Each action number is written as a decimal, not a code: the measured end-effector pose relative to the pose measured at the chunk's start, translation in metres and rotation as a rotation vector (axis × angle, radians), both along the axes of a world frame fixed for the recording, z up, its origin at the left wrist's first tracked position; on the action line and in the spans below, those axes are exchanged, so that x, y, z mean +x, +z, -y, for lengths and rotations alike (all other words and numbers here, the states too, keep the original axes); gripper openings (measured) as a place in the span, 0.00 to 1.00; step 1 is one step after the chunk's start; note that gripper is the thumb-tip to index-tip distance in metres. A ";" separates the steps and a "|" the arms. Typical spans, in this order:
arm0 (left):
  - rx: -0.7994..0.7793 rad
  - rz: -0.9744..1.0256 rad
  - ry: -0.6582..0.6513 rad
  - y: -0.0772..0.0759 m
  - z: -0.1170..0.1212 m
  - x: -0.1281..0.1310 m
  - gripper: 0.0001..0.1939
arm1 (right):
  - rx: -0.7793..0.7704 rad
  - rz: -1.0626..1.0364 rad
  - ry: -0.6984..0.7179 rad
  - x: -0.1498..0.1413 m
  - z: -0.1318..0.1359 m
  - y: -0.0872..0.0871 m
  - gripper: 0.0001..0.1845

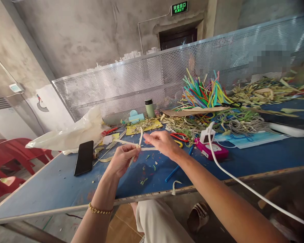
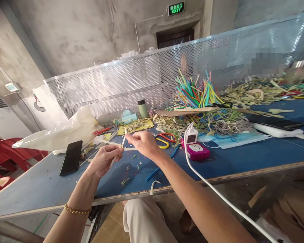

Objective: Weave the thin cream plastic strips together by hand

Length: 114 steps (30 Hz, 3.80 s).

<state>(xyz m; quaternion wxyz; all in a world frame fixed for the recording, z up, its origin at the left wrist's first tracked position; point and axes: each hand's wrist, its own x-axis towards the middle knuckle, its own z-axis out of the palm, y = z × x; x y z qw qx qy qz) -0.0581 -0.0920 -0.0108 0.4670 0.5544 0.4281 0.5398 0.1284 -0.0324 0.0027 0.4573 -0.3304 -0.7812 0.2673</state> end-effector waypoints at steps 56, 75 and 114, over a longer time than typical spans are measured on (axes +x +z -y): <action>-0.083 0.246 -0.006 -0.006 0.000 0.005 0.12 | 0.744 0.239 -0.009 -0.012 0.005 -0.014 0.06; -0.119 0.377 -0.012 -0.003 -0.002 0.010 0.10 | 0.598 0.130 0.045 -0.013 0.000 -0.017 0.08; -0.050 0.233 0.014 0.001 0.007 0.014 0.11 | 0.496 0.015 0.072 -0.015 -0.001 -0.018 0.10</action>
